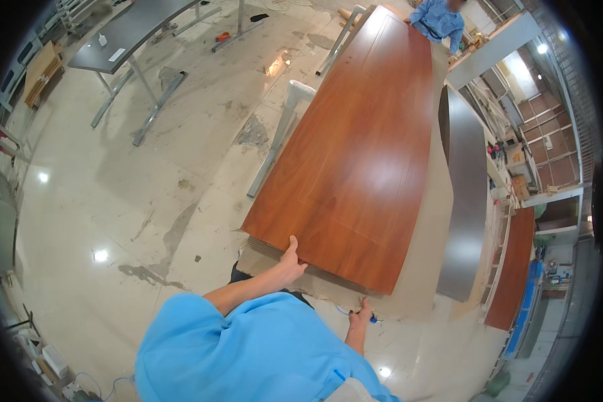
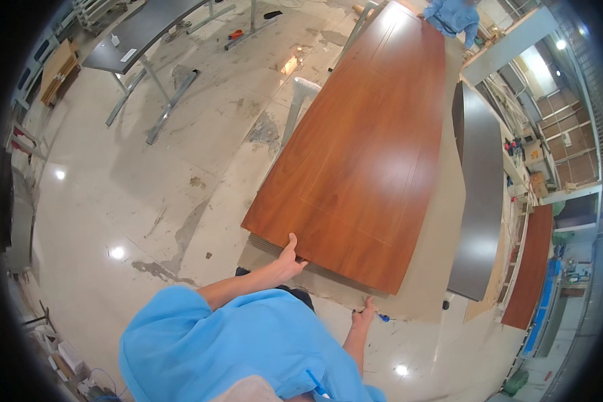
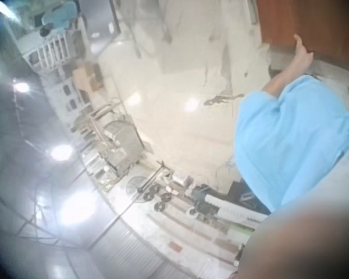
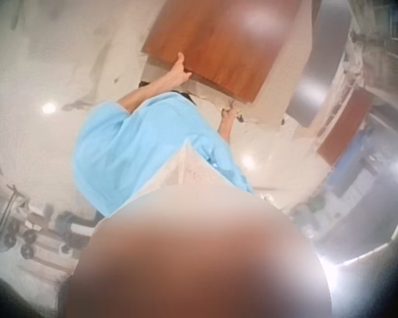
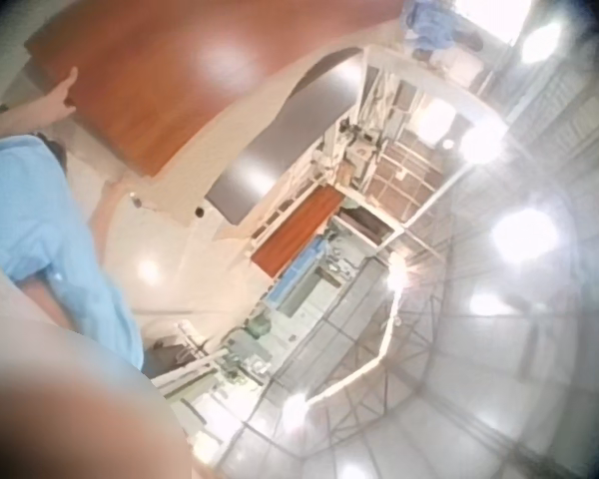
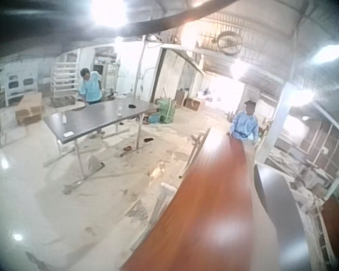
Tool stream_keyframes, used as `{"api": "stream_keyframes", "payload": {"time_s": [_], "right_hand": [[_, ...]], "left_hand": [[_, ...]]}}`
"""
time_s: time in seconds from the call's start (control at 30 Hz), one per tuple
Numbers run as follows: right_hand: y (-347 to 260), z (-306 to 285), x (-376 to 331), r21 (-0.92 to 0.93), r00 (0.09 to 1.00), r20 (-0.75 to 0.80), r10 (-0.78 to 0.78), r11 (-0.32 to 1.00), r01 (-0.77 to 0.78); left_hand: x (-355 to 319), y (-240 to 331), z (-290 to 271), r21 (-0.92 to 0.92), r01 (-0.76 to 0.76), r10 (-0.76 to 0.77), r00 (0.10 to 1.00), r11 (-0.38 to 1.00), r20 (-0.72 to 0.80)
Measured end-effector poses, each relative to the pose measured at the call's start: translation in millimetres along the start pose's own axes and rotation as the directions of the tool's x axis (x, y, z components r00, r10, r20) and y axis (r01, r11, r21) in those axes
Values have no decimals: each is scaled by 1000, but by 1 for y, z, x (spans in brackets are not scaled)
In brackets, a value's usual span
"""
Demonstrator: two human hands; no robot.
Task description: The person wraps a large wooden tabletop with a sheet of corrugated cardboard. They lift and fold the cardboard over the tabletop edges, smooth it down, and adjust the coverage to protect the surface.
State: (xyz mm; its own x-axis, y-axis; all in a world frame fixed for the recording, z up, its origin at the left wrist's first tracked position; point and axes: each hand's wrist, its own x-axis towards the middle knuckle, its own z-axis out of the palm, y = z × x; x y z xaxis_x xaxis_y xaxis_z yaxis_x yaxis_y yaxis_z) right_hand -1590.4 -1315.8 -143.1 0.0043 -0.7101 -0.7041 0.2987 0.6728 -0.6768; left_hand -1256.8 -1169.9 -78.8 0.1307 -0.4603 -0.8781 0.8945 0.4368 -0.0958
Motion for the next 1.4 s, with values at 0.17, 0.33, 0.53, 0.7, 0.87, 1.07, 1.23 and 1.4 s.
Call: {"api": "stream_keyframes", "payload": {"time_s": [0.17,0.33,0.53,0.7,0.87,1.07,1.23,1.4], "right_hand": [[0,3,0,-51,993,-109,43,998,-49],[2,-2,5,-1,999,19,45,999,-45],[3,0,3,18,999,-15,52,999,-51],[4,9,-2,-40,996,-74,49,998,-52],[4,8,-1,4,995,-68,78,997,-78],[-2,3,6,-85,990,-133,51,994,-63],[-8,0,8,-78,996,-64,66,994,-70],[-10,-2,11,-97,993,-95,64,993,-73]], "left_hand": [[1,0,4,-14,-12,11,997,1000,-77],[1,0,3,20,-1,2,998,1000,-65],[-7,-4,6,5,17,-16,998,1000,-63],[-9,-3,8,41,8,-6,999,999,-38],[-5,1,4,28,11,-11,1000,1000,4],[-5,6,3,25,-6,7,999,1000,-44],[-6,6,1,6,2,-2,998,1000,-58],[4,3,-4,4,4,-3,999,1000,-33]]}}
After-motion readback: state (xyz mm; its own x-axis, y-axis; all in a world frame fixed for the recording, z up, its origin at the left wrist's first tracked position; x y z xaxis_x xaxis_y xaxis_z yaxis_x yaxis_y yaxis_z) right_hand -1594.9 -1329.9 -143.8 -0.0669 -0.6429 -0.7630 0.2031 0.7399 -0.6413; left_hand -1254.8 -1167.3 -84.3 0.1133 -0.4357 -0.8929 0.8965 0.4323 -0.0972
